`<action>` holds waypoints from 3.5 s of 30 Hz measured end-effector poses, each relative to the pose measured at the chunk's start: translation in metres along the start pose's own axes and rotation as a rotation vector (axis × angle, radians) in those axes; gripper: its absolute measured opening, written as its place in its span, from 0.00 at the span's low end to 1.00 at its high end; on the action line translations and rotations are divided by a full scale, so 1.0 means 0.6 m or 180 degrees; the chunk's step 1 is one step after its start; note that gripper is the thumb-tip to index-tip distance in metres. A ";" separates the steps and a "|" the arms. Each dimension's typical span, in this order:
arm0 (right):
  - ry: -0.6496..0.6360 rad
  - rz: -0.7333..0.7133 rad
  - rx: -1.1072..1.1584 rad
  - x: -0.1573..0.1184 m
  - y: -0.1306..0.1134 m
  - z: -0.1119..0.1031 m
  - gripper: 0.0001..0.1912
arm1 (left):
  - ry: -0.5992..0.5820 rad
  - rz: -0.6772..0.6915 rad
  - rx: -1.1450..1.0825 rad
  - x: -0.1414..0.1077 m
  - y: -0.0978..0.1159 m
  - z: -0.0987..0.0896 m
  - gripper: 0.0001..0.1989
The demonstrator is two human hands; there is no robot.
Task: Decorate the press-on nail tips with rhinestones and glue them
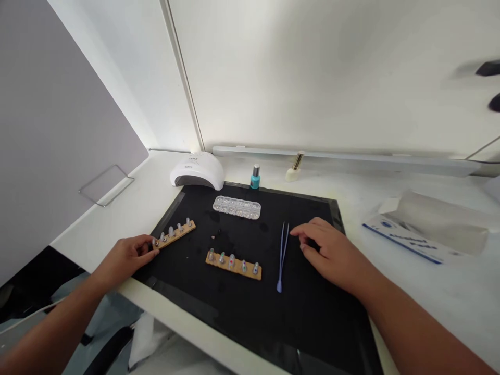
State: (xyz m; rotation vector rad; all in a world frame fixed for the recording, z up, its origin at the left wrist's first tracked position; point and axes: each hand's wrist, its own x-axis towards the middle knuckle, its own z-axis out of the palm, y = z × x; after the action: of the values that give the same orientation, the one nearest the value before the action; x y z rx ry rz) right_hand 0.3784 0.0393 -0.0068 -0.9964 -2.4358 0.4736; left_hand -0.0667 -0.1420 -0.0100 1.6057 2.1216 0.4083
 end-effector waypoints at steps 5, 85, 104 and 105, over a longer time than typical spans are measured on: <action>-0.0027 0.0005 -0.0028 -0.002 0.003 0.000 0.11 | -0.0343 0.0258 -0.0091 -0.006 -0.019 -0.006 0.18; -0.0065 -0.0157 0.0058 -0.003 -0.013 -0.007 0.09 | 0.0790 -0.0367 0.0507 0.280 0.067 -0.023 0.17; -0.0126 0.0095 0.0071 -0.004 -0.010 -0.014 0.09 | 0.0846 -0.0510 0.0891 0.306 0.085 -0.020 0.17; -0.0116 0.0131 0.0074 -0.005 -0.015 -0.014 0.09 | 0.0840 -0.0539 0.0903 0.307 0.086 -0.020 0.17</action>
State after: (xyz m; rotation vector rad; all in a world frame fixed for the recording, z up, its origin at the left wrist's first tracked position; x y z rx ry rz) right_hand 0.3800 0.0322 0.0038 -1.0387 -2.4403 0.5372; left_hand -0.0716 0.0496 -0.0060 1.5734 2.5921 0.2863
